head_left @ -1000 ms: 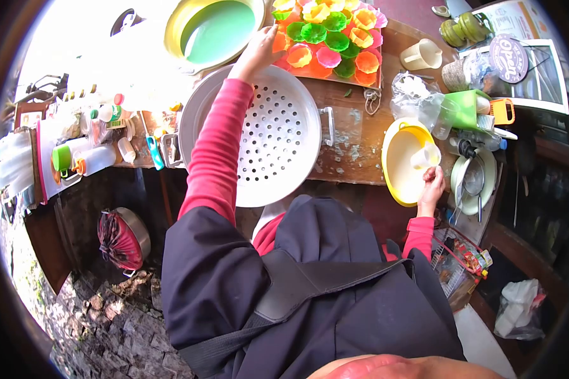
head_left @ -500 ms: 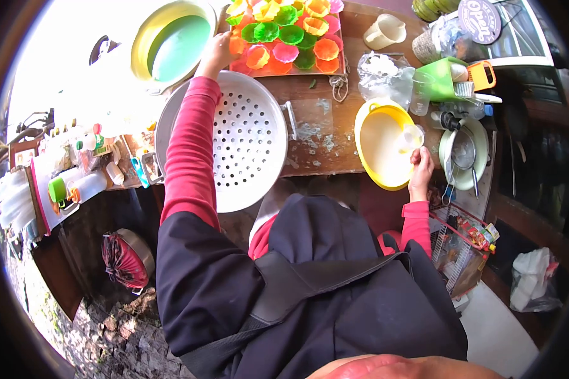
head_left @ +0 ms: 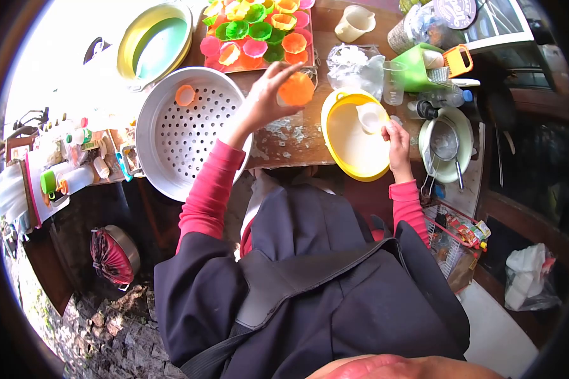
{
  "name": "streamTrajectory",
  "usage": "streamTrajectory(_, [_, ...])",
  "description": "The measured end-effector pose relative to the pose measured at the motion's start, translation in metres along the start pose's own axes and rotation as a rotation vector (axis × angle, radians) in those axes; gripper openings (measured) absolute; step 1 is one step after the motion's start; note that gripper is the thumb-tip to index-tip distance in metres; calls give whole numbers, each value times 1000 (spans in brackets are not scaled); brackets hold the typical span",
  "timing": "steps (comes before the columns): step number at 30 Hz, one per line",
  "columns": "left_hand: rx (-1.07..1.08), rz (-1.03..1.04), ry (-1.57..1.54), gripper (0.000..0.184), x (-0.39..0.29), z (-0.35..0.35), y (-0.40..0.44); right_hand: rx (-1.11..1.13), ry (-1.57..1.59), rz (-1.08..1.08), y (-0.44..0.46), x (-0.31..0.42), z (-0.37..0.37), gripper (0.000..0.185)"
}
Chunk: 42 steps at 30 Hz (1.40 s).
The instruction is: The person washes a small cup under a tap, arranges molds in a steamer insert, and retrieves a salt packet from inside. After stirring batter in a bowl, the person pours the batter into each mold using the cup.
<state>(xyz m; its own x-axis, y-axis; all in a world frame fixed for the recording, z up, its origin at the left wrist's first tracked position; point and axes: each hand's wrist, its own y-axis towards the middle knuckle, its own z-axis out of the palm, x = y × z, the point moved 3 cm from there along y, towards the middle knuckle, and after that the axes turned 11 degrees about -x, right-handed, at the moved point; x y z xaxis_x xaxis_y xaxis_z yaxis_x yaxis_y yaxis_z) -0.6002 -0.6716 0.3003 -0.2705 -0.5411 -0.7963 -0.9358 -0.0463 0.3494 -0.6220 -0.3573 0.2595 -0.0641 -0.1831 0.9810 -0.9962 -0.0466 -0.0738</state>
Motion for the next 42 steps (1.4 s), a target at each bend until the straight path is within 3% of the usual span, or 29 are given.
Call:
streamTrajectory(3, [-1, -16, -134, 78, -18, 40, -17, 68, 22, -42, -1, 31, 6, 29])
streamTrajectory(6, [-13, -39, -152, 81, -22, 69, -31, 162, -150, -242, 1, 47, 6, 29])
streamTrajectory(9, [-21, -59, -165, 81, -29, 85, -39, 241, -394, -312, 1, 61, 3, 27])
streamTrajectory(13, [-42, -46, -243, 81, -40, 97, -41, 259, -487, -407, 0, 76, 5, 24])
streamTrajectory(42, [-58, -47, -159, 83, -45, 103, -47, 265, -577, -487, -4, 89, 4, 24])
